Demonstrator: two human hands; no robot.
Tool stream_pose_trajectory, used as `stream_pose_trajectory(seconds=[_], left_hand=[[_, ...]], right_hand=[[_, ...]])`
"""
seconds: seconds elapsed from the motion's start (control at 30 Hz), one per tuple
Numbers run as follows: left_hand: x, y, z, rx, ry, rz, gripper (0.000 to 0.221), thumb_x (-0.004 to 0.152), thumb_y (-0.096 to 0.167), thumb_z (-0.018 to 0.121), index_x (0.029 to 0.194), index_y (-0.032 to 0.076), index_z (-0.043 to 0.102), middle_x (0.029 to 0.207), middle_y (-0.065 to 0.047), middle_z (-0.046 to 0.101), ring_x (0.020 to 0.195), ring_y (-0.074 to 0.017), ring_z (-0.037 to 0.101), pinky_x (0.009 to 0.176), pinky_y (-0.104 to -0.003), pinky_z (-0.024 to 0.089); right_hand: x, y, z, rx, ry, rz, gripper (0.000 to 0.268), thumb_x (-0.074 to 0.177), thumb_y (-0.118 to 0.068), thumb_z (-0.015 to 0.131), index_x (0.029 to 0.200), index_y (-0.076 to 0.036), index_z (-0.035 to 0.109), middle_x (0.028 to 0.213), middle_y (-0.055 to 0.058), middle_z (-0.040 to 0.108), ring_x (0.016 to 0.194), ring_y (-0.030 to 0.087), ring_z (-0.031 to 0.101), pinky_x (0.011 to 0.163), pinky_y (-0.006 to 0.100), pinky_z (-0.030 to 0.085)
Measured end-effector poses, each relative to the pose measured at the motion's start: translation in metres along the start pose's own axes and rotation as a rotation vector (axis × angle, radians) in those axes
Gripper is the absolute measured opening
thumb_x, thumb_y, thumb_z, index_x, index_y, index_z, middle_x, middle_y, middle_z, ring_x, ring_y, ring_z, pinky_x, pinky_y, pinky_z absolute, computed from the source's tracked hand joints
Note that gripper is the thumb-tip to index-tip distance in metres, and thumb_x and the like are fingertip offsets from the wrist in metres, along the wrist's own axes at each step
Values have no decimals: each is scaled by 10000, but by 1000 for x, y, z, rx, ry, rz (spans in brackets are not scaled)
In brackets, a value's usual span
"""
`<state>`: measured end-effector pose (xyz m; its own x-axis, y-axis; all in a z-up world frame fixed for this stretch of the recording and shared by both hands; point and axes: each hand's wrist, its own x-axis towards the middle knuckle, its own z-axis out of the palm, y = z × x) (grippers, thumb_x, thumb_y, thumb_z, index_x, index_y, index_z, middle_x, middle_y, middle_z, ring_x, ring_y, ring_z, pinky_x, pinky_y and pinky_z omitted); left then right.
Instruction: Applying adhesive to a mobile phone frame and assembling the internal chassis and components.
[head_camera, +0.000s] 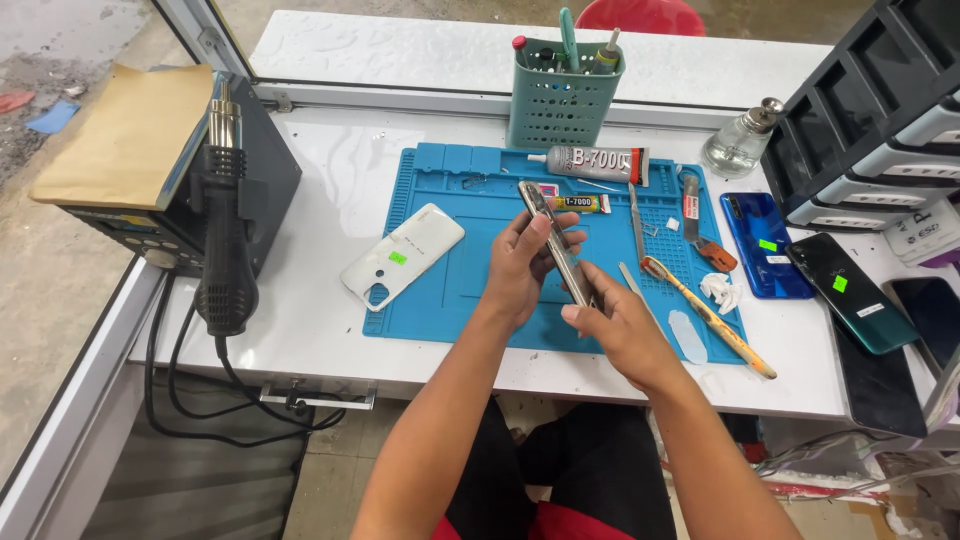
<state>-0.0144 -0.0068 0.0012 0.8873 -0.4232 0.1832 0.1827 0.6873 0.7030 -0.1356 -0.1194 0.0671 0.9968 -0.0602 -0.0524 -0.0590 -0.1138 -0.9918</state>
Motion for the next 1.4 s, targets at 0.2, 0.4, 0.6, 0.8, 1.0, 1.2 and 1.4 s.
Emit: stream_pose_trajectory(seconds=[0.2, 0.4, 0.6, 0.8, 1.0, 1.2, 1.4], left_hand=[[-4, 10, 5, -287, -165, 4, 733, 925, 400, 725, 1493, -6, 503, 1389, -267, 618, 1262, -375, 628, 1114, -486, 517], [-4, 13, 1, -451, -297, -86, 843, 928, 568, 543, 1544, -2, 470, 1527, -283, 493, 1452, -420, 425, 1216, -538, 349], [2, 13, -20, -369, -235, -106, 897, 1022, 705, 424, 1482, -60, 514, 1494, -304, 507, 1434, -457, 420, 1186, -593, 350], [-24, 75, -26, 357, -118, -133, 736, 937, 350, 767, 1500, -20, 471, 1322, -271, 634, 1275, -421, 600, 1065, -535, 515], [-51, 117, -23, 1293, -249, -242, 1079, 595, 308, 978, 1506, 24, 476, 1341, -202, 616, 1317, -389, 570, 1117, -508, 467], [-60, 105, -36, 1597, -379, -172, 928, 676, 358, 895, 1472, 58, 526, 1296, -153, 572, 1275, -361, 530, 1128, -492, 416], [-65, 106, -31, 1652, -340, -162, 865, 720, 409, 863, 1474, 131, 542, 1313, -119, 558, 1285, -329, 447, 1158, -460, 345]], right_hand=[[-12, -11, 9, -392, 151, -171, 971, 773, -345, 839, 1523, 92, 403, 1360, 331, 529, 1234, 472, 574, 1008, 556, 503], [-11, -6, 16, -520, 227, -147, 995, 730, -161, 794, 1567, 55, 301, 1409, 295, 423, 1315, 511, 465, 1046, 633, 448], [-11, -8, 10, -544, 193, -70, 994, 679, -60, 725, 1574, 27, 303, 1407, 274, 416, 1359, 505, 429, 1098, 626, 397], [2, -4, -9, -563, 21, -63, 998, 617, -24, 650, 1573, -64, 368, 1391, 192, 462, 1339, 423, 427, 1085, 575, 390], [13, -10, -21, -768, -211, -125, 956, 562, -8, 660, 1501, -75, 492, 1386, 168, 569, 1321, 380, 462, 1115, 505, 380], [18, -19, -25, -717, -308, -67, 933, 574, 75, 686, 1486, -22, 517, 1463, 214, 571, 1388, 436, 434, 1150, 535, 374], [23, -10, -36, -620, -310, 28, 931, 616, 63, 783, 1500, -84, 531, 1516, 166, 569, 1454, 429, 416, 1175, 555, 374]])
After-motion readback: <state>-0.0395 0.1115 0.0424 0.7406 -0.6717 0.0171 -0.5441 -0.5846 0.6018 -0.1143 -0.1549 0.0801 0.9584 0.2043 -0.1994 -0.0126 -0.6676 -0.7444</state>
